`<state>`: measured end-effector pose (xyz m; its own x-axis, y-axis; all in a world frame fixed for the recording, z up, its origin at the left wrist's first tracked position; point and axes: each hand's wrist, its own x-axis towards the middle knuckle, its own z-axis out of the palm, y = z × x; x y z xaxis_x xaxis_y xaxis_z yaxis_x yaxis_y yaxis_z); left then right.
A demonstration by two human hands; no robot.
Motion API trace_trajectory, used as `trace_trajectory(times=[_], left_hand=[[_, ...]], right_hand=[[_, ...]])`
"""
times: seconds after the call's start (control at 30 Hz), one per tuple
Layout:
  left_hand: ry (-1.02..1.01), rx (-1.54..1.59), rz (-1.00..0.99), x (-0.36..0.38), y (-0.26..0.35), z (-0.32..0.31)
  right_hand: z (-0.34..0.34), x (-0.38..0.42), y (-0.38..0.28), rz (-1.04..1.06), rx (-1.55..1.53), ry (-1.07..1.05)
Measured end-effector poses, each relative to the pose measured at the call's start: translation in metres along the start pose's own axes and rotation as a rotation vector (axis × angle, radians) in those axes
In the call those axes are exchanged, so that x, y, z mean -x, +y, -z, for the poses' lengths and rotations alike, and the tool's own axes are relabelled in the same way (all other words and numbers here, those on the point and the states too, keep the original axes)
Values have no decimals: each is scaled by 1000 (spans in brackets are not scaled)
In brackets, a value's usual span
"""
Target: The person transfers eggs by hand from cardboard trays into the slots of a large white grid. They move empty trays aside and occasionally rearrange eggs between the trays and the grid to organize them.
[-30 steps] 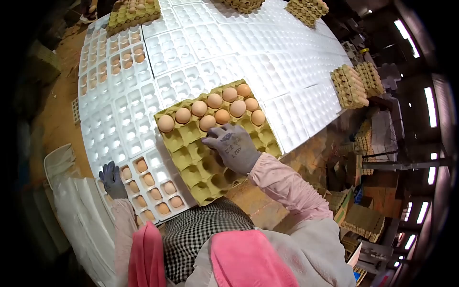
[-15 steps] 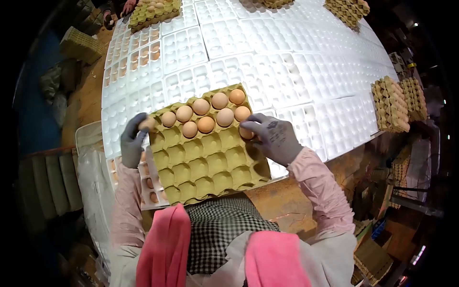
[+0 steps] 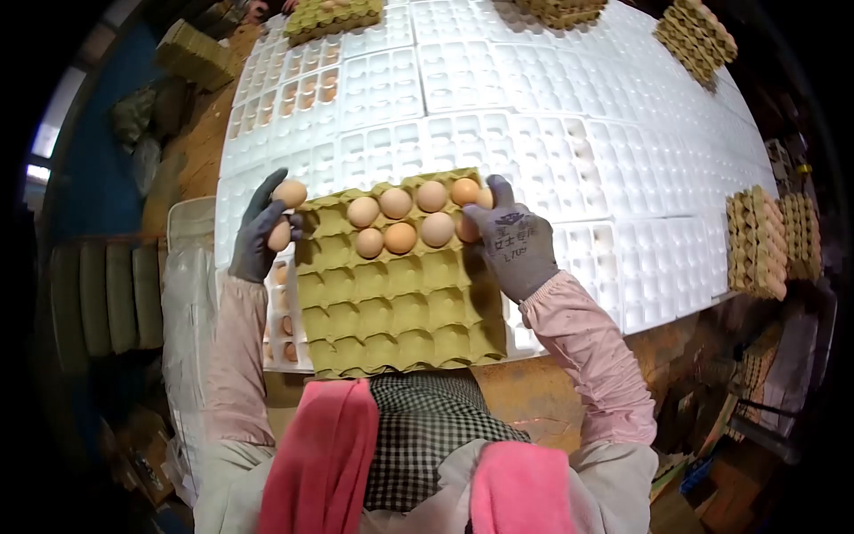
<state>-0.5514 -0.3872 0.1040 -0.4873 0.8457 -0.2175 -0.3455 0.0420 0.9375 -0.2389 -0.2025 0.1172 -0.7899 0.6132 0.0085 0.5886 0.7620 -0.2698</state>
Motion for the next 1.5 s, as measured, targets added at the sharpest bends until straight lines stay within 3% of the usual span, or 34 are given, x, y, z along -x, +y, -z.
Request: trace_trajectory(times=[0.03,0.07,0.1,0.13,0.17,0.2,0.23,0.3,0.4,0.5,0.53,0.6,0.63,0.7,0.77,0.8,0.83,0.9,0.93,1.03,1.07,1.1,1.13,1.17,1.2,1.23,1.27,1.3,1.37,1.43,1.47,1.5], left_hand=[[-20,-191,6,-6,-4,1],[-132,-557,-113,-15,-13,-3],[-130,-1136,-350,-16,-11,-25],[-217,-1458,-109,-10,5,-56],[-148,-1553,-156,-18,-23,-55],[-122,-1560,-343,-27,-52,-44],[-142,-1559,-194,-23,-36,-54],[-121,-1663,-100,-23,-35,-65],[-99,-1199,-126,-10,-17,-37],[98,-439,-212,17,-19,35],[205,-440,-281,27,-20,74],[556,-773,-225,49,-23,142],[570,-979,-127,49,-23,177],[441,-1288,111,35,-31,218],[188,-1460,186,16,-53,235],[118,-1540,132,12,-70,240],[57,-1496,170,14,-58,241],[239,-1302,83,21,-56,253],[245,-1369,115,23,-57,258],[69,-1361,88,20,-64,272],[117,-1199,-78,16,-69,281],[235,-1000,-78,16,-57,281],[388,-856,-204,6,-72,295],[614,-884,-284,2,-80,298],[666,-857,-468,-12,-104,311],[646,-1390,-516,-16,-131,325],[503,-1746,-522,-16,-165,346],[507,-1663,-519,-18,-167,348],[474,-1593,-495,-13,-152,341],[450,-1538,-494,-11,-141,339],[444,-1467,-504,-7,-136,339],[444,-1394,-514,-4,-130,339]], right_hand=[[-2,-7,-7,-29,78,-79],[-7,-9,-7,12,59,-22],[-11,-7,0,62,35,34],[-10,-5,0,105,-4,70],[-9,-4,3,145,-41,108],[-13,0,18,192,-131,160],[-15,4,25,229,-219,207],[-10,18,17,-396,-970,49],[-5,12,-19,-357,-1182,95],[2,-15,-118,-248,-1166,-111],[-8,-28,-143,-120,-1072,-199],[-39,-62,-194,207,-802,-250],[-55,-80,-223,396,-618,-224],[-99,-109,-269,366,-287,-204],[-139,-138,-305,212,-28,-303],[-171,-154,-308,196,96,-350],[-193,-166,-309,181,220,-398],[-198,-175,-316,127,214,-400],[-201,-178,-320,101,210,-403],[-210,-191,-330,89,170,-304],[-216,-202,-332,8,219,-502],[-219,-208,-338,32,239,-531],[-221,-212,-345,42,261,-557],[-226,-215,-354,49,213,-481],[-245,-215,-345,414,328,-203],[-231,-225,-369,27,-148,-266],[-290,-243,-360,181,-131,-139],[-302,-242,-362,247,82,-179],[-320,-234,-365,183,62,-161],[-241,-210,-380,198,-19,-376],[-223,-188,-370,248,-221,-253],[-174,-168,-354,264,-387,-258]])
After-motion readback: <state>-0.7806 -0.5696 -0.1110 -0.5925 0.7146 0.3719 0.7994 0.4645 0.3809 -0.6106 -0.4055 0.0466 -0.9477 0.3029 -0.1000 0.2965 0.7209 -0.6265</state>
